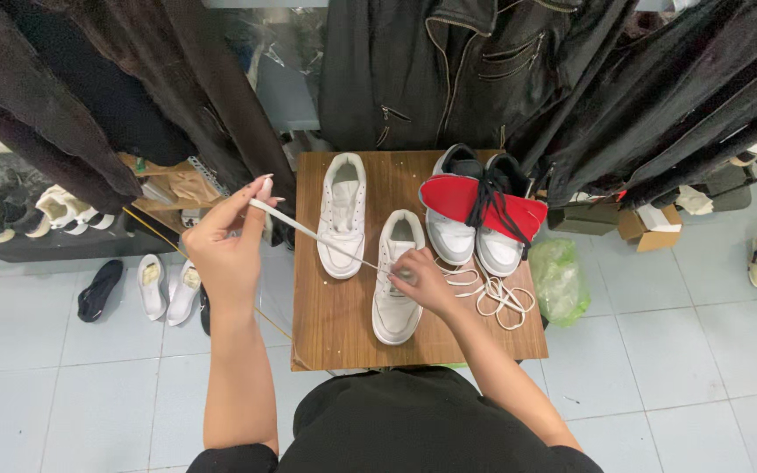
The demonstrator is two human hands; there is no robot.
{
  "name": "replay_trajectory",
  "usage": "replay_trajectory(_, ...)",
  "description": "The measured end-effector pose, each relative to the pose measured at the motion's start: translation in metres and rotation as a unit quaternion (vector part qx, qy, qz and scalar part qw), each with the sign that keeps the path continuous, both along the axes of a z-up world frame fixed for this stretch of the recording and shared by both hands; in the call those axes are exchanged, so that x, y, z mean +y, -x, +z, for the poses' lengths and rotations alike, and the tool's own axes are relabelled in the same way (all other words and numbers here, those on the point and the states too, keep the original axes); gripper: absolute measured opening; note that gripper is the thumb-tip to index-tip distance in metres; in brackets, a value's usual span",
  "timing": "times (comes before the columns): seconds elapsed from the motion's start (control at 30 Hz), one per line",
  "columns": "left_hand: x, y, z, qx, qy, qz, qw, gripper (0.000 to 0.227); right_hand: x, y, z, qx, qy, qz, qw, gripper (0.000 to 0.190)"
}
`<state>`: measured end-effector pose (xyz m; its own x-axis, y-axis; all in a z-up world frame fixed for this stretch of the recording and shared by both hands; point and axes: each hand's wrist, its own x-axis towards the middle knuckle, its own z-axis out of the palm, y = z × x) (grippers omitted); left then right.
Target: The person laces a white sneaker by threading the laces through the eyelets on the upper part of the shoe.
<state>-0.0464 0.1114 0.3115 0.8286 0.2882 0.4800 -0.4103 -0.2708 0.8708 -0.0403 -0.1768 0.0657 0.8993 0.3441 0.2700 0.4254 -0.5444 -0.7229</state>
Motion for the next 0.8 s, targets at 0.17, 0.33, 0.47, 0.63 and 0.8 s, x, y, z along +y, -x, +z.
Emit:
replay_trajectory(0.17, 0.004, -0.01, -0.045, 0.053, 0.053, -0.006, 0.997, 0.02, -0.019, 0.006, 0.009, 0.104, -0.183, 0.079, 0.974, 0.011)
replay_trajectory(0.33, -0.009, -0.015, -0.122, 0.088, 0.025, -0.022, 0.996, 0.023, -0.034, 0.027, 0.042, 0.135, -0.409, 0.131, 0.893, 0.028)
replay_trajectory(0.47, -0.033, -0.01, -0.175, 0.126, -0.105, -0.005, 0.986, 0.022, -0.036, 0.043, 0.074, 0.138, -0.476, 0.139, 0.857, 0.038)
replay_trajectory(0.63, -0.06, 0.002, -0.206, 0.147, -0.161, -0.014, 0.976, 0.02, -0.015, 0.044, 0.1, 0.144, -0.4, 0.179, 0.887, 0.043)
replay_trajectory(0.8, -0.086, 0.008, -0.239, 0.289, -0.116, -0.022, 0.95, 0.021, 0.031, 0.058, 0.112, 0.061, -0.121, 0.291, 0.947, 0.03)
